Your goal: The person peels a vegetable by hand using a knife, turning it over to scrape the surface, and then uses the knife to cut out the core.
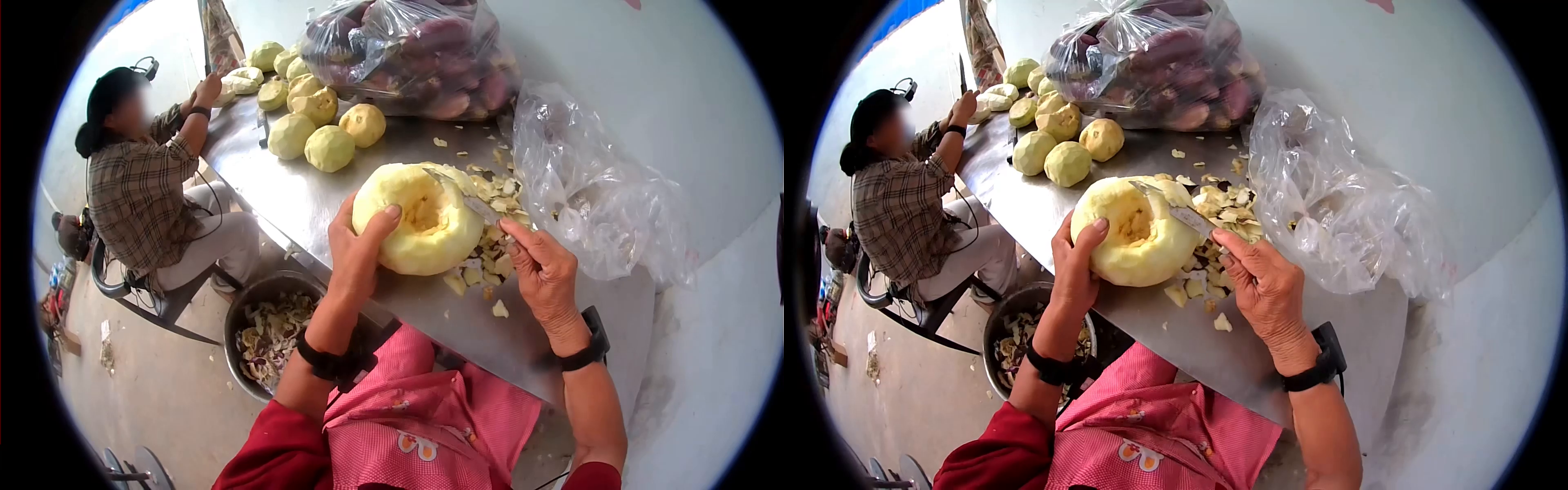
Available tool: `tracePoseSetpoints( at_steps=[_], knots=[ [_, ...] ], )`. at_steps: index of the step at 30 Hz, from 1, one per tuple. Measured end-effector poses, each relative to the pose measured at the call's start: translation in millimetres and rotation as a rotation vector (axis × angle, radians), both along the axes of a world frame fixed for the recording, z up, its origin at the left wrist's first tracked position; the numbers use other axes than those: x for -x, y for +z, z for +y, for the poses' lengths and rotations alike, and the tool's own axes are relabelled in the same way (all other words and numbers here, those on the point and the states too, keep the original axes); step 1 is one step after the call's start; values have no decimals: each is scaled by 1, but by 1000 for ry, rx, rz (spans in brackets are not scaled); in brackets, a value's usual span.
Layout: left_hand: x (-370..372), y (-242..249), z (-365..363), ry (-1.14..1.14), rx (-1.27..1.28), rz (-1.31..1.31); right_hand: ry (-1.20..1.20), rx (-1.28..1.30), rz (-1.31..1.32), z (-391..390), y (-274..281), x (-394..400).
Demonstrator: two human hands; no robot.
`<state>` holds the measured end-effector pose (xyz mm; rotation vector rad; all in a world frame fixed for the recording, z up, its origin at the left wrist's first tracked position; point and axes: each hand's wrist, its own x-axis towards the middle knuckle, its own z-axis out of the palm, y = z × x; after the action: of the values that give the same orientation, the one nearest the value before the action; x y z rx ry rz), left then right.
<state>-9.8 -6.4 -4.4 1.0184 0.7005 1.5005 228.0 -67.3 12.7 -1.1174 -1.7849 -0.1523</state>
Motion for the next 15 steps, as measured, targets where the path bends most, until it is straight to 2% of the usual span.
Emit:
tracePoseSetpoints(
  at_steps=[13,15],
  knots=[
    [8,3,7,-46,31,34,-93,109,-147,-1,1,-19],
    [14,3,8,-162,51,-140,-92,325,214,6,-3,-29]
  ],
)
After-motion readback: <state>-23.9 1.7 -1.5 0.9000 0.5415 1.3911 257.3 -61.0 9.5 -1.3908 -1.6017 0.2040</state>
